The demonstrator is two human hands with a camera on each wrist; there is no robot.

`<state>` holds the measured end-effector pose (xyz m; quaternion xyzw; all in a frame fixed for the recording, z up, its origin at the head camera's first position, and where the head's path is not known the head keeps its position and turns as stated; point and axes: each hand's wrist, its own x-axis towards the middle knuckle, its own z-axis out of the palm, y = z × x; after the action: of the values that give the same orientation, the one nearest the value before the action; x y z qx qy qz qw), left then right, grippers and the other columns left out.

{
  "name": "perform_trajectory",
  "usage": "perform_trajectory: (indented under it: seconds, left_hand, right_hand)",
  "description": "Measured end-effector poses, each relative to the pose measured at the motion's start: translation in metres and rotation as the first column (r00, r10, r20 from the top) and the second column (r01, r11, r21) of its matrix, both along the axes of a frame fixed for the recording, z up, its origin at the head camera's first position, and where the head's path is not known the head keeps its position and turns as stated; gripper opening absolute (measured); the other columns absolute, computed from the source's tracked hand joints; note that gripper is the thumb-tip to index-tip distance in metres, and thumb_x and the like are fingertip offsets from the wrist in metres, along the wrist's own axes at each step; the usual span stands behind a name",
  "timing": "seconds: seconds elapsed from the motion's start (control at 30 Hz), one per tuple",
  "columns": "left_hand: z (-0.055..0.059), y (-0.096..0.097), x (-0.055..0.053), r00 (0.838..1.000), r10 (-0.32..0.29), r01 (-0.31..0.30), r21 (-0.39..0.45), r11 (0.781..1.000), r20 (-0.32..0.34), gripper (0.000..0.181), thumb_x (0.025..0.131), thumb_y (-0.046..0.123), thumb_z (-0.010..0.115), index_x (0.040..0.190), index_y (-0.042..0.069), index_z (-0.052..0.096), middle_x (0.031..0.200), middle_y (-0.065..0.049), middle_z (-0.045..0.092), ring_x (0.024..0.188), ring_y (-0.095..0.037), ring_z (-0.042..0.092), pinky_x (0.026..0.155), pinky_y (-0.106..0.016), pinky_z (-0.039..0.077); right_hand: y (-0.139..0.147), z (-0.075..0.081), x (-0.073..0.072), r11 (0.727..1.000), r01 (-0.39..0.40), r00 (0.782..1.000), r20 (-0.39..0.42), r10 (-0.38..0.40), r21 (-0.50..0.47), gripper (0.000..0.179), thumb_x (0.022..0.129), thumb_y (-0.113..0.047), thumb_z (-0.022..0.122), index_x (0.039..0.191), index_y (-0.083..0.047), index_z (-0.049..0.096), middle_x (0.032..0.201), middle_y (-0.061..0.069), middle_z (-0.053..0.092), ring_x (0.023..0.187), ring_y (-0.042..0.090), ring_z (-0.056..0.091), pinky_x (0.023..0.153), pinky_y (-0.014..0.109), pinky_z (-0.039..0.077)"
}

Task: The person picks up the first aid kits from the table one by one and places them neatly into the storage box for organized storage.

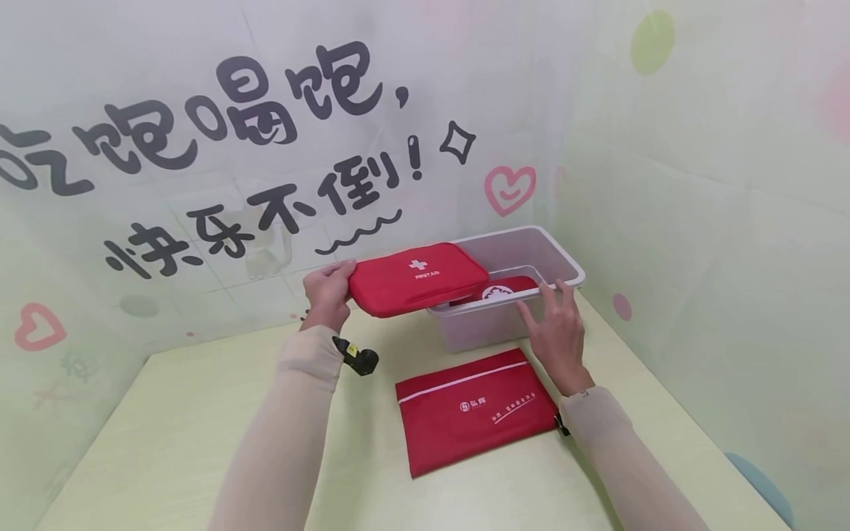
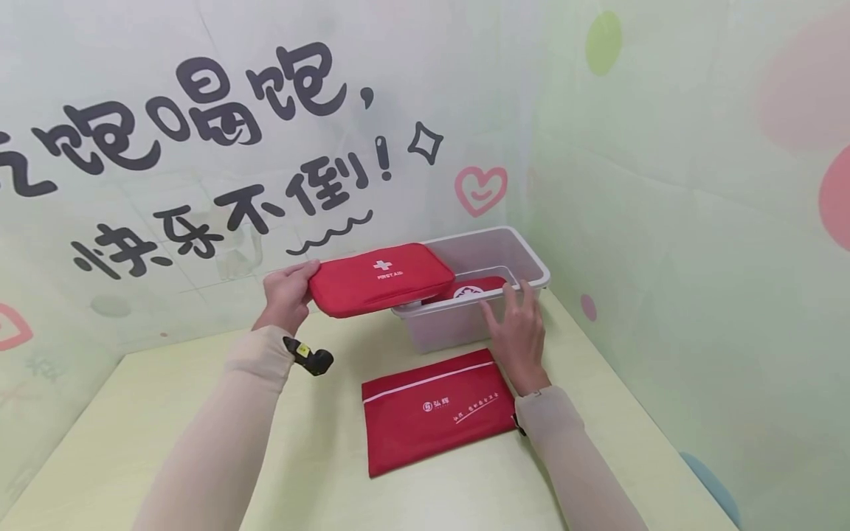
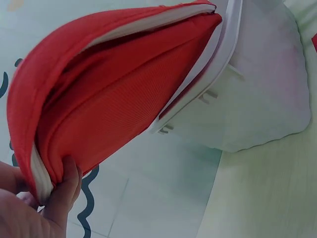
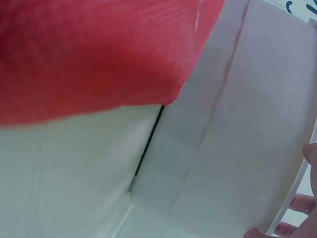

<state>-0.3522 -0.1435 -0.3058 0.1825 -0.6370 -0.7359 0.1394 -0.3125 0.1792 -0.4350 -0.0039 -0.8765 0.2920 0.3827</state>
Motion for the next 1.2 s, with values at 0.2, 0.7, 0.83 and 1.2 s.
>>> perform_trajectory:
  seconds: [0.2, 0.7, 0.83, 1.2]
  left_hand:
    - [0.002, 0.01, 0.0, 1.0, -0.016, 0.016, -0.016, 1.0, -0.002, 0.033, 0.094, 0.015, 0.07, 0.123, 0.0, 0.069, 0.107, -0.012, 0.066, 0.077, -0.012, 0.066, 0.079, -0.024, 0.058]
    - [0.006, 0.038, -0.011, 0.997, -0.078, 0.078, -0.016, 0.997, -0.012, 0.032, 0.094, 0.015, 0.07, 0.122, 0.001, 0.07, 0.113, -0.015, 0.066, 0.08, -0.013, 0.065, 0.08, -0.025, 0.058]
    - [0.007, 0.045, -0.012, 0.996, -0.085, 0.085, -0.011, 0.996, -0.019, 0.032, 0.094, 0.015, 0.069, 0.122, 0.001, 0.07, 0.112, -0.015, 0.066, 0.08, -0.014, 0.065, 0.082, -0.026, 0.058]
    - [0.006, 0.063, -0.019, 0.995, -0.097, 0.097, -0.026, 0.995, 0.015, 0.029, 0.093, 0.015, 0.07, 0.119, 0.002, 0.071, 0.11, -0.013, 0.067, 0.08, -0.013, 0.065, 0.079, -0.024, 0.057]
  right_hand:
    - [-0.001, 0.001, 0.001, 1.0, 0.002, 1.0, -0.008, -0.001, 0.002, 0.057, 0.089, -0.032, 0.075, 0.133, 0.0, 0.057, 0.137, 0.026, 0.047, 0.116, 0.043, 0.057, 0.081, 0.056, 0.056]
    - [-0.001, 0.0, 0.0, 1.0, 0.01, 1.0, 0.002, -0.01, 0.003, 0.056, 0.09, -0.033, 0.074, 0.132, 0.001, 0.058, 0.137, 0.026, 0.047, 0.116, 0.042, 0.057, 0.081, 0.056, 0.056]
    - [-0.001, 0.0, -0.001, 1.0, 0.012, 1.0, -0.001, -0.012, 0.001, 0.056, 0.09, -0.033, 0.074, 0.131, 0.001, 0.058, 0.136, 0.026, 0.048, 0.114, 0.043, 0.058, 0.081, 0.057, 0.056]
    - [-0.001, 0.001, 0.0, 1.0, 0.011, 1.0, 0.003, -0.011, 0.005, 0.055, 0.09, -0.034, 0.074, 0.13, 0.001, 0.059, 0.134, 0.026, 0.048, 0.112, 0.043, 0.059, 0.081, 0.057, 0.056]
